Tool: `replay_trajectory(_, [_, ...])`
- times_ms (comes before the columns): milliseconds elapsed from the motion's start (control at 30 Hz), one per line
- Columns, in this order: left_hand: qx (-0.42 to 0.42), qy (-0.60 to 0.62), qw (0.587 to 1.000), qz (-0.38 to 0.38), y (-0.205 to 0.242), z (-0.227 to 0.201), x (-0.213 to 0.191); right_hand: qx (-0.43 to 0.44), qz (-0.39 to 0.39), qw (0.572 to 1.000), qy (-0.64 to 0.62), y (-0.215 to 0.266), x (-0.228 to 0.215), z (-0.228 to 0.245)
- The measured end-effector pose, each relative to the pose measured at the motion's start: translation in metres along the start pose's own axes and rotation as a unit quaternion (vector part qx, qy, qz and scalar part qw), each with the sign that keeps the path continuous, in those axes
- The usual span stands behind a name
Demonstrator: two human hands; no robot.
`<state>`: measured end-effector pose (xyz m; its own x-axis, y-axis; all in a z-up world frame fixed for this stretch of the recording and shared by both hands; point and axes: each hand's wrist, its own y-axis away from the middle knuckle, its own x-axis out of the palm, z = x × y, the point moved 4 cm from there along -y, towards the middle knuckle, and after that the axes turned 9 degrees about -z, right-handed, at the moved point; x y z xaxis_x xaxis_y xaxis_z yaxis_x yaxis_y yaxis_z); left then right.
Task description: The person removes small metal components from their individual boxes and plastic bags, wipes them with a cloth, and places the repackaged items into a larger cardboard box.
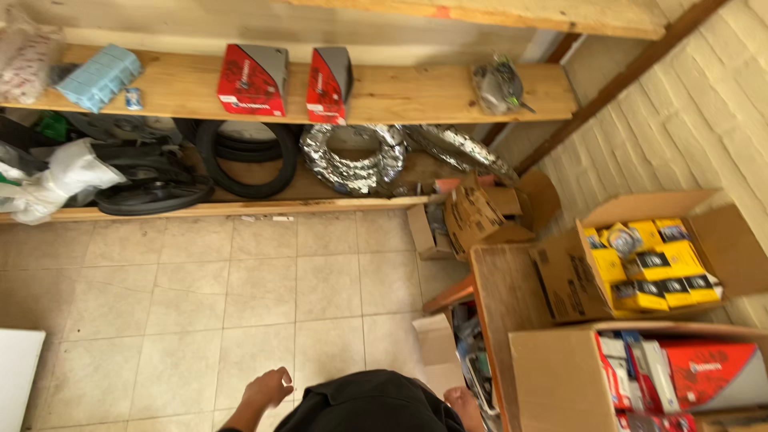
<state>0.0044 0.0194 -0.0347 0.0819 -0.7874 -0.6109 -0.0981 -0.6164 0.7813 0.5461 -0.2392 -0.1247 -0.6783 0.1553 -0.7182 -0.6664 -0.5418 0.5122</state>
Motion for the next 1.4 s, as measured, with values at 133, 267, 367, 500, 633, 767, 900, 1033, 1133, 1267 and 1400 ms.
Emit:
replay_trajectory(133, [-0.033,0.093,0.995,-0.020,-0.008,0.019,-0.010,0.062,0.038,0.980,-0.188,0.005,-0.010,0.149])
replay_trajectory(267, [-0.098,0.184,0.978,-0.015,-0.022,0.007,-0.003,-0.054,0.108,0.987,-0.108,-0.023,0.022,0.219])
replay_trajectory(367, [-0.132,0.226,0.965,-0.035,-0.051,-0.003,-0.031,-0.075,0.168,0.980,-0.079,-0.051,0.041,0.256])
replay_trajectory(500, [-0.120,0.254,0.958,-0.052,-0.090,-0.022,-0.080,-0.035,0.184,0.977,-0.099,-0.102,0.041,0.307])
replay_trajectory(633, [-0.110,0.274,0.953,-0.066,-0.123,-0.056,-0.138,-0.068,0.216,0.974,-0.021,-0.202,0.044,0.338])
replay_trajectory(767, [-0.011,0.300,0.941,-0.159,-0.187,-0.093,-0.219,-0.028,0.218,0.974,-0.056,-0.277,0.045,0.377])
replay_trajectory(900, [0.082,0.376,0.897,-0.220,-0.133,-0.158,-0.385,0.043,0.247,0.966,-0.064,-0.340,0.035,0.386])
replay_trajectory(1033, [0.211,0.350,0.851,-0.329,-0.096,-0.204,-0.536,0.107,0.234,0.966,0.007,-0.341,0.012,0.432])
replay_trajectory(1133, [0.278,0.310,0.809,-0.414,-0.090,-0.220,-0.630,0.107,0.228,0.967,0.026,-0.357,0.023,0.444])
replay_trajectory(1267, [0.346,0.238,0.673,-0.610,-0.071,-0.215,-0.752,0.122,0.104,0.987,0.032,-0.350,0.047,0.489])
replay_trajectory(1400, [0.386,0.107,0.518,-0.756,-0.039,-0.221,-0.853,0.150,-0.054,0.986,0.038,-0.327,0.062,0.527])
